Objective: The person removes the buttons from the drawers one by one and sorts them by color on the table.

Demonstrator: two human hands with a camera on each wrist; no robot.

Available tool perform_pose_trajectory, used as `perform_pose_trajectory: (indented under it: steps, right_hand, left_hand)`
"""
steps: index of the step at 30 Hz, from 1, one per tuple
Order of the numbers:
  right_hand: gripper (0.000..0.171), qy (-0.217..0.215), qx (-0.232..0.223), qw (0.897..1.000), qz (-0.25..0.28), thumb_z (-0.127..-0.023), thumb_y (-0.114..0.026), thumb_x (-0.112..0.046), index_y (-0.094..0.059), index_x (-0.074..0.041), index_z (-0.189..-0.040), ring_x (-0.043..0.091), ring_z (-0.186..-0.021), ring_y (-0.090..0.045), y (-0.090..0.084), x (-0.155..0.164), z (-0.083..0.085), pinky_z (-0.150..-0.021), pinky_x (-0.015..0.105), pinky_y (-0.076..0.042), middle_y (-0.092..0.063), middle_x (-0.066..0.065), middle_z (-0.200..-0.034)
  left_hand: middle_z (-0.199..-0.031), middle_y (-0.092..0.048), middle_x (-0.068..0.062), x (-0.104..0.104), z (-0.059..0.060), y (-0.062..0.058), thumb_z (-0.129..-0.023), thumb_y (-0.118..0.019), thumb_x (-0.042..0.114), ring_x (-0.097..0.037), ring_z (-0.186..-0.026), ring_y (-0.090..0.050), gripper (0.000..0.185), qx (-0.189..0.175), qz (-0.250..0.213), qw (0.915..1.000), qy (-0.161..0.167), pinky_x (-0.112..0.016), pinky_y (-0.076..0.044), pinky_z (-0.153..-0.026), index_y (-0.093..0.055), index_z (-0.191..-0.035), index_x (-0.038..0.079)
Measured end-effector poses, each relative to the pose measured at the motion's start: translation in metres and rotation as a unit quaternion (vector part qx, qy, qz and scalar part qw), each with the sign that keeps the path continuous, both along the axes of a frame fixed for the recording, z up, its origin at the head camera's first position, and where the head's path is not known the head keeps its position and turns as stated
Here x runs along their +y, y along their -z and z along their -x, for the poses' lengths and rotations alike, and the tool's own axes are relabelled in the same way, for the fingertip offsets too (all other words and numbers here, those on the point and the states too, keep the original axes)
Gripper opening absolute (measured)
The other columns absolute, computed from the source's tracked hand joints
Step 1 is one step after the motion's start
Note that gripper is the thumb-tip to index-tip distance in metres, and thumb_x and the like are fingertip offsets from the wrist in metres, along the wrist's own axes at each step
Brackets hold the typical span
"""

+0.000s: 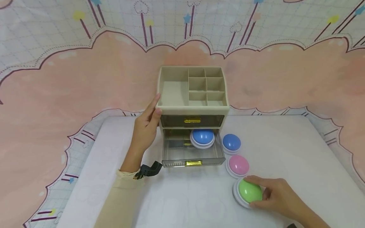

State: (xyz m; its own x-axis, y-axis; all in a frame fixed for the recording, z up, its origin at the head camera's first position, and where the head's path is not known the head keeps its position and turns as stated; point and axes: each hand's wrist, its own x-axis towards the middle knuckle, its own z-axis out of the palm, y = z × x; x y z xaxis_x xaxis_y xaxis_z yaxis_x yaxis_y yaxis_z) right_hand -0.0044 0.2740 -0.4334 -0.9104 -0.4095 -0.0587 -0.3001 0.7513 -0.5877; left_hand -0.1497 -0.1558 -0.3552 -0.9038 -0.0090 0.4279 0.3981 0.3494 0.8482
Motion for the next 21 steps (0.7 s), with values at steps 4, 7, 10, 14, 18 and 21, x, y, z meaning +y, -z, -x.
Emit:
perform_pose_trajectory:
  steps: [4,7,10,14,18,21]
  right_hand:
    - [0.070,-0.004,-0.001,1.000,-0.003,-0.074,-0.085,-0.058,-0.069,-0.027,-0.133,-0.005,-0.060,-0.049,0.0038,-0.0015,0.0029,-0.055,0.018,-0.045,-0.061,-0.021,-0.080]
    - [0.070,-0.005,-0.003,1.000,-0.006,-0.073,-0.085,-0.059,-0.068,-0.028,-0.134,-0.005,-0.060,-0.049,0.0054,-0.0017,0.0040,-0.055,0.018,-0.045,-0.063,-0.021,-0.083]
    - [0.068,-0.010,0.002,1.000,0.001,-0.073,-0.086,-0.057,-0.069,-0.028,-0.133,-0.006,-0.060,-0.049,0.0065,-0.0014,0.0041,-0.055,0.019,-0.046,-0.062,-0.022,-0.081]
    - [0.067,-0.016,0.003,1.000,0.007,-0.073,-0.087,-0.056,-0.070,-0.027,-0.131,-0.006,-0.059,-0.049,0.0080,-0.0015,0.0035,-0.055,0.019,-0.045,-0.061,-0.022,-0.079]
    - [0.068,-0.012,-0.017,1.000,-0.002,-0.074,-0.085,-0.059,-0.069,-0.027,-0.132,-0.005,-0.061,-0.049,0.0086,-0.0034,0.0043,-0.056,0.019,-0.046,-0.065,-0.019,-0.087]
    - [0.069,-0.009,-0.026,1.000,-0.004,-0.074,-0.084,-0.060,-0.069,-0.027,-0.133,-0.004,-0.062,-0.049,0.0088,-0.0045,0.0050,-0.056,0.019,-0.046,-0.070,-0.012,-0.099]
  left_hand:
    - [-0.073,-0.046,-0.003,-0.0001,0.0002,-0.0001,-0.107,-0.053,0.025,-0.011,-0.063,-0.044,0.046,0.001,-0.006,1.0000,0.002,-0.023,-0.038,-0.057,-0.049,-0.152,0.038]
    - [-0.072,-0.045,-0.002,0.0001,0.0002,0.0001,-0.107,-0.053,0.025,-0.011,-0.063,-0.044,0.046,0.000,-0.005,1.0000,0.001,-0.024,-0.038,-0.058,-0.049,-0.152,0.038]
    - [-0.074,-0.046,-0.002,0.0001,-0.0001,-0.0005,-0.107,-0.053,0.026,-0.011,-0.064,-0.044,0.046,-0.001,-0.003,1.0000,-0.001,-0.023,-0.038,-0.058,-0.049,-0.152,0.038]
    - [-0.075,-0.046,-0.003,-0.0002,-0.0004,-0.0011,-0.107,-0.053,0.026,-0.011,-0.064,-0.044,0.046,-0.003,-0.001,1.0000,-0.003,-0.023,-0.038,-0.058,-0.048,-0.151,0.040]
    - [-0.073,-0.045,-0.003,-0.0004,-0.0002,-0.0007,-0.107,-0.053,0.025,-0.012,-0.063,-0.042,0.047,-0.002,-0.002,1.0000,-0.003,-0.024,-0.037,-0.057,-0.048,-0.151,0.040]
    - [-0.074,-0.045,-0.003,-0.0002,-0.0006,-0.0008,-0.107,-0.053,0.025,-0.011,-0.063,-0.042,0.047,-0.003,-0.001,1.0000,-0.004,-0.024,-0.036,-0.057,-0.048,-0.151,0.040]
